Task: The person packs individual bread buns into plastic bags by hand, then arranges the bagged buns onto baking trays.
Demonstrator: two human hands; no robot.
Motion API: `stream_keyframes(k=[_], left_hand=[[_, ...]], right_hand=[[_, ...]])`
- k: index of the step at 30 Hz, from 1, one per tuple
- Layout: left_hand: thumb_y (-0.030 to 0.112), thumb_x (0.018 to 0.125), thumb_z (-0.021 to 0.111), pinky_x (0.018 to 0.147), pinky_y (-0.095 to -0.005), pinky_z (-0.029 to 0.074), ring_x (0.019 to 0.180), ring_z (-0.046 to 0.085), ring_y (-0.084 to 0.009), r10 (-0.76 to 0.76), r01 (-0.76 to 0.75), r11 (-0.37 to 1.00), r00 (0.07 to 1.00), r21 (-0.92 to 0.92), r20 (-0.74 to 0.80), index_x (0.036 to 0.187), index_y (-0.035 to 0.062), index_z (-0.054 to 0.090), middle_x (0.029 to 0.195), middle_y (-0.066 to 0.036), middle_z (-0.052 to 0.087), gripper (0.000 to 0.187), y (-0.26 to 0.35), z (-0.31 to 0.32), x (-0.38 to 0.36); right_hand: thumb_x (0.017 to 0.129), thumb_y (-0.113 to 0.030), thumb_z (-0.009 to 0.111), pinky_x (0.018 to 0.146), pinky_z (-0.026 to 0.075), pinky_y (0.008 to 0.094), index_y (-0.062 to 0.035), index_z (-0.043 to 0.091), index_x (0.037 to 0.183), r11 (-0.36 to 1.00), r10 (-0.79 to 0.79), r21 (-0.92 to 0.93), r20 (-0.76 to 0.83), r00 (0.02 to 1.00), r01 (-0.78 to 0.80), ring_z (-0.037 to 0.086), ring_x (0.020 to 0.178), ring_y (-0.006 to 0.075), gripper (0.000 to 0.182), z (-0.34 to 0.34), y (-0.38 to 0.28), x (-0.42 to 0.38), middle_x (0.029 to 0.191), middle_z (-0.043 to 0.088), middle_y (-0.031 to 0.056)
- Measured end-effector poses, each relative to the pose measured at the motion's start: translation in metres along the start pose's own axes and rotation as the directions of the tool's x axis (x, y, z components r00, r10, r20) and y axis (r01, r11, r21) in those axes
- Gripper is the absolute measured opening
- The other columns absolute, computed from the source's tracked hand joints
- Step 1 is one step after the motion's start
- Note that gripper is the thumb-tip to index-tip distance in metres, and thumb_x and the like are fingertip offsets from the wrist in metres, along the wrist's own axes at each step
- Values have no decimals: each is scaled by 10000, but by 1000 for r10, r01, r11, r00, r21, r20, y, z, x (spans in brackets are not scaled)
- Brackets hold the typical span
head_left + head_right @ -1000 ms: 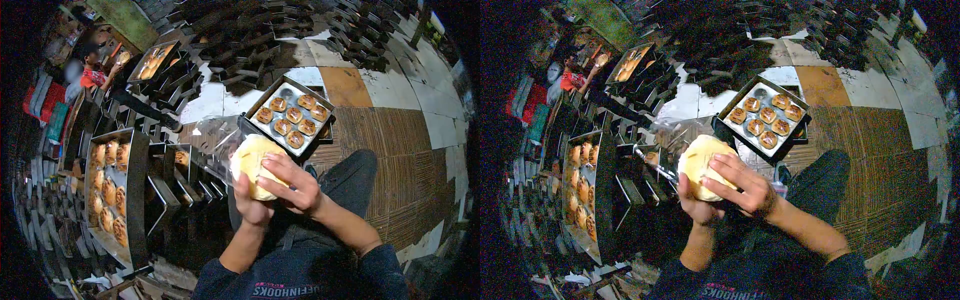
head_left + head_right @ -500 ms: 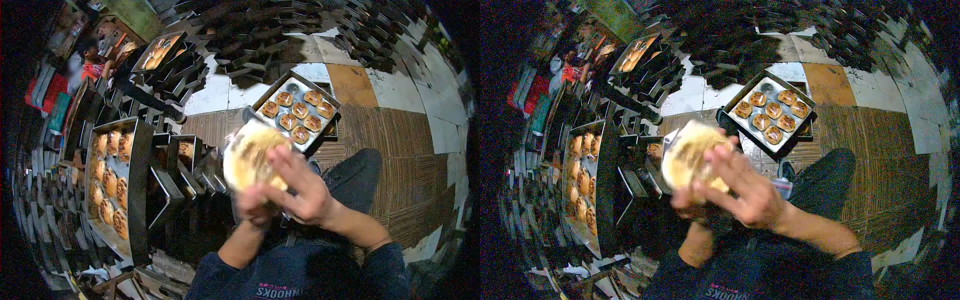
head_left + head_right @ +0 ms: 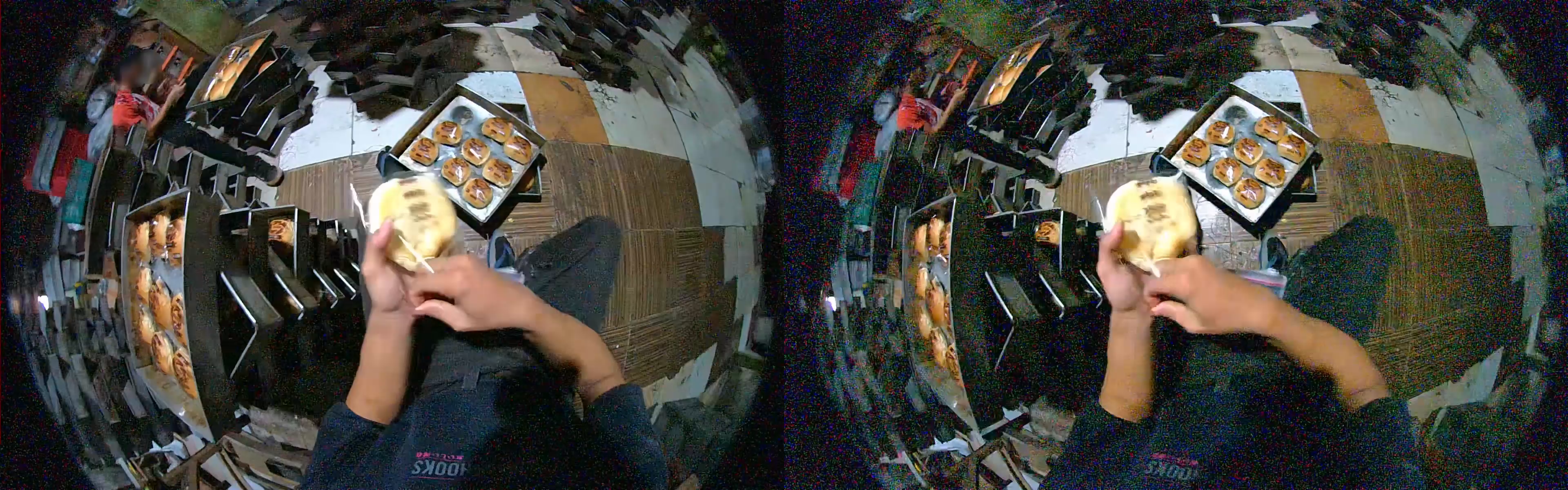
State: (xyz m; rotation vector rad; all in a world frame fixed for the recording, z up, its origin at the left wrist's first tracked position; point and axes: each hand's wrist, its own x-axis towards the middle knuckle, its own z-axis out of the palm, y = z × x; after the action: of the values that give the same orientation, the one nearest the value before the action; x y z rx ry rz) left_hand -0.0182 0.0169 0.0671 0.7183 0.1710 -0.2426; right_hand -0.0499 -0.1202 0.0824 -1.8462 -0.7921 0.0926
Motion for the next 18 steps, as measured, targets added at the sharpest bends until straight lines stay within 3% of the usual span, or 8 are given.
stream_keyframes(k=[4,6,7,9,13,14,15,18], left_hand=[[442,895,441,839,-494,529,1048,604,-345,-146,151,965,988,-214,42,1323,41,459,1256,-178,569,587,26,-29,19],[483,898,413,839,-516,532,1075,591,-370,-148,161,939,987,-305,63,1338,43,441,1278,-187,553,623,36,-30,16],[483,898,413,839,-516,532,1075,591,-370,-145,157,939,988,-306,60,1338,43,441,1278,-187,553,623,34,-30,13],[515,907,397,848,-528,533,1120,571,-378,-208,220,960,975,-172,82,1345,38,430,1300,-183,540,648,26,-30,7],[502,974,368,827,-404,558,1171,554,-255,-312,315,949,948,-24,67,1392,47,376,1329,-139,517,618,-10,-20,-33],[476,987,396,974,-355,445,1133,555,-255,-196,272,918,943,287,-268,1379,43,371,1292,-142,520,585,-22,-14,-45],[442,980,456,986,-346,408,1128,541,-236,232,-139,738,971,660,-55,1360,22,385,1308,-157,493,571,-44,-44,-35],[269,941,582,852,-316,479,949,617,-219,587,-524,398,776,753,229,1096,-23,573,1073,-157,623,331,-30,-49,-30]], right_hand=[[832,-105,647,670,493,389,-5,597,808,919,-244,364,228,943,150,628,802,308,114,-23,-24,-10,804,611,134],[839,-109,644,713,511,369,0,625,833,714,-360,692,496,790,-109,644,867,284,111,-42,-15,-14,852,634,138],[807,-164,688,750,504,357,8,631,923,750,148,417,650,746,-513,628,850,298,215,-48,-10,-17,890,624,162],[755,-162,739,813,500,377,-24,657,944,932,43,-308,-431,901,-191,623,869,287,248,-9,16,-12,871,617,127],[671,-94,792,781,495,391,-62,696,821,923,-334,-361,-569,751,136,618,796,242,182,-11,9,-6,831,633,66],[696,-75,777,752,495,370,-52,697,827,955,-265,-280,-661,702,97,614,767,237,155,-7,13,-8,818,637,68],[722,-55,762,722,495,350,-43,697,833,978,-192,-195,-739,646,68,610,739,231,129,-2,15,-10,805,641,70],[801,-29,709,698,487,311,5,692,839,988,150,148,-815,560,-50,606,725,221,54,13,14,-12,815,651,97]])
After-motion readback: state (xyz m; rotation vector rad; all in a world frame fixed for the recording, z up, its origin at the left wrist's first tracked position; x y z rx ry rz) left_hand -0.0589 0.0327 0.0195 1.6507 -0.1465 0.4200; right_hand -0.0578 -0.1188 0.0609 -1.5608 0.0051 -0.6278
